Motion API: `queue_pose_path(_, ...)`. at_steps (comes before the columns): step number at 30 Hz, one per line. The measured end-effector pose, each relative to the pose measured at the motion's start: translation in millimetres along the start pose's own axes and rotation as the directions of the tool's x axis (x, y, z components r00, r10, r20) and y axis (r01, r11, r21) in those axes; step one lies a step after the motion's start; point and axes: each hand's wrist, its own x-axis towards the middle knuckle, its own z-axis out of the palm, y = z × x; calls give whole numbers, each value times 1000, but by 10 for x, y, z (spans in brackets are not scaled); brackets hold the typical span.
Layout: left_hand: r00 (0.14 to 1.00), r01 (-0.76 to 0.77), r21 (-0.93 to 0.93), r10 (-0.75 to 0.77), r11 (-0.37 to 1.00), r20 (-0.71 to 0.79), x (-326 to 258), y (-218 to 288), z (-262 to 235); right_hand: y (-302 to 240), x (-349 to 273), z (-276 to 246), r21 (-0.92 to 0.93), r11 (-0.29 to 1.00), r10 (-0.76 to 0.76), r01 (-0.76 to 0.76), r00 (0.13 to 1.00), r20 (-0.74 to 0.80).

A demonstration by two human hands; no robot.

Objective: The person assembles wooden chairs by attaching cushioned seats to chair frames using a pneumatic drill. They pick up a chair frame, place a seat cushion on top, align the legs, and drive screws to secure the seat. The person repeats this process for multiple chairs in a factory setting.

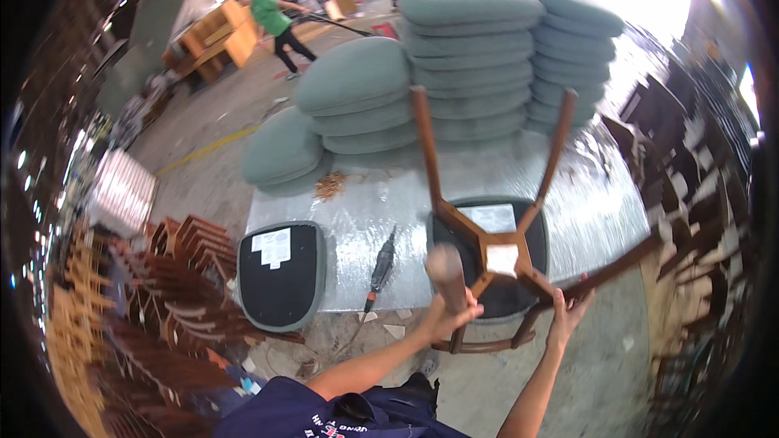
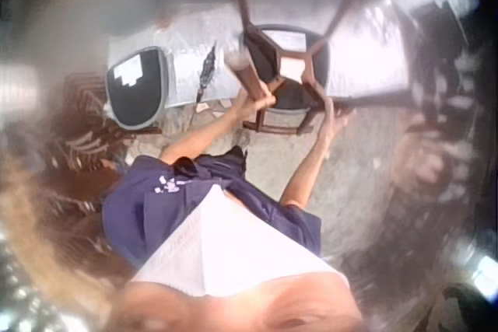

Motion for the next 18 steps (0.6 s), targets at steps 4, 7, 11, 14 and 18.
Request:
queue_pose_path(4, 987, -157, 351, 159, 923, 24, -388, -313, 110, 218, 225, -125, 58, 995, 99, -84, 936, -337)
queue_pose_path(7, 972, -201, 452, 236, 869, -21, -562, -648, 94, 409, -120, -156, 25, 990, 142, -142, 935, -325)
queue_pose_path(11, 965, -231, 533, 263, 814, 18, -552, -908, -73, 1245, -565, -433, 27, 980, 195, -195, 941, -277)
queue_pose_path(14, 958, -253, 482, 286, 839, 5, -491, -1059, -142, 1193, -558, -375, -27, 979, 192, -204, 953, -233)
queue_pose_path(18, 989, -144, 509, 100, 848, 113, -286, -1251, -469, 926, -475, -128, -76, 971, 209, -226, 961, -184)
